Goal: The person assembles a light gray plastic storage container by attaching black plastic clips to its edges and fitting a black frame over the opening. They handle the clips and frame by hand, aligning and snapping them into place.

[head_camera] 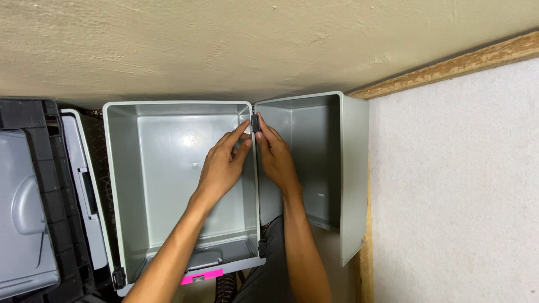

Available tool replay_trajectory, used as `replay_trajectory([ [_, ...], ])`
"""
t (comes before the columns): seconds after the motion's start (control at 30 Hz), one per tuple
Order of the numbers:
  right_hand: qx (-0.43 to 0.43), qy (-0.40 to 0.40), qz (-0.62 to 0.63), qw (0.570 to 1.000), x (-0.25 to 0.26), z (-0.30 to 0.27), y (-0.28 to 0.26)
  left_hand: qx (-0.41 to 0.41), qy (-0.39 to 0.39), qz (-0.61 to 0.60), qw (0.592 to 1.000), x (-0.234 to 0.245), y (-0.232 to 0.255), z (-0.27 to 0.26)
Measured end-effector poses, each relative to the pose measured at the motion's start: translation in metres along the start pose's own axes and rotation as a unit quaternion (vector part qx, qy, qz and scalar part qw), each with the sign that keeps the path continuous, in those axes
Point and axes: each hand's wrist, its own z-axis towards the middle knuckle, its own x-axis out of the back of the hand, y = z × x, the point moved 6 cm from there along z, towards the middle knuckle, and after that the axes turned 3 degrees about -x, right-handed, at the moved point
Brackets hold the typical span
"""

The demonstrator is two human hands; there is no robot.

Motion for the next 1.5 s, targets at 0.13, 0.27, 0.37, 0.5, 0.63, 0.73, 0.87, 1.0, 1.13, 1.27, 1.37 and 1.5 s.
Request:
replay_trajectory([
  [0.13,0.010,0.006,0.029,1.000,-0.003,-0.001,0.001,0.005,-0.002,0.011,1.000,0.000,0.000,-0.001],
  [0.27,-0.001,0.015,0.022,1.000,-0.004,0.000,0.003,-0.008,-0.008,0.017,1.000,0.001,0.000,0.001],
  [0.37,0.000,0.017,0.012,1.000,-0.004,0.000,0.002,-0.016,-0.005,0.015,1.000,0.001,0.000,0.002],
  [0.5,-0.005,0.013,-0.002,1.000,-0.003,-0.002,0.003,0.014,-0.022,0.017,1.000,-0.002,-0.005,0.003],
  [0.63,-0.008,0.014,-0.003,1.000,-0.004,-0.002,0.006,-0.006,-0.027,-0.008,1.000,-0.003,-0.008,0.003],
  [0.73,0.016,0.014,0.000,1.000,-0.004,-0.002,0.005,-0.054,-0.018,-0.036,0.998,-0.007,-0.006,0.003],
  [0.87,-0.007,0.008,0.011,1.000,-0.003,-0.004,0.008,-0.021,-0.038,-0.045,0.998,-0.012,-0.013,0.004],
  [1.0,-0.017,0.001,0.007,1.000,-0.004,-0.003,0.009,-0.022,-0.042,-0.051,0.998,-0.010,-0.015,0.005],
  [1.13,-0.013,0.001,0.010,1.000,-0.004,-0.003,0.009,-0.012,-0.043,-0.047,0.998,-0.010,-0.017,0.004],
  [1.27,0.005,0.007,0.015,1.000,-0.002,-0.011,0.003,-0.049,-0.040,-0.046,0.997,-0.009,-0.012,-0.001],
  [1.37,0.009,0.022,0.001,1.000,0.000,-0.022,-0.006,-0.070,-0.035,-0.032,0.996,-0.009,-0.006,-0.004],
  [1.5,-0.002,0.009,-0.034,0.999,-0.004,-0.031,-0.013,-0.047,-0.047,-0.015,0.998,-0.010,-0.009,-0.004],
])
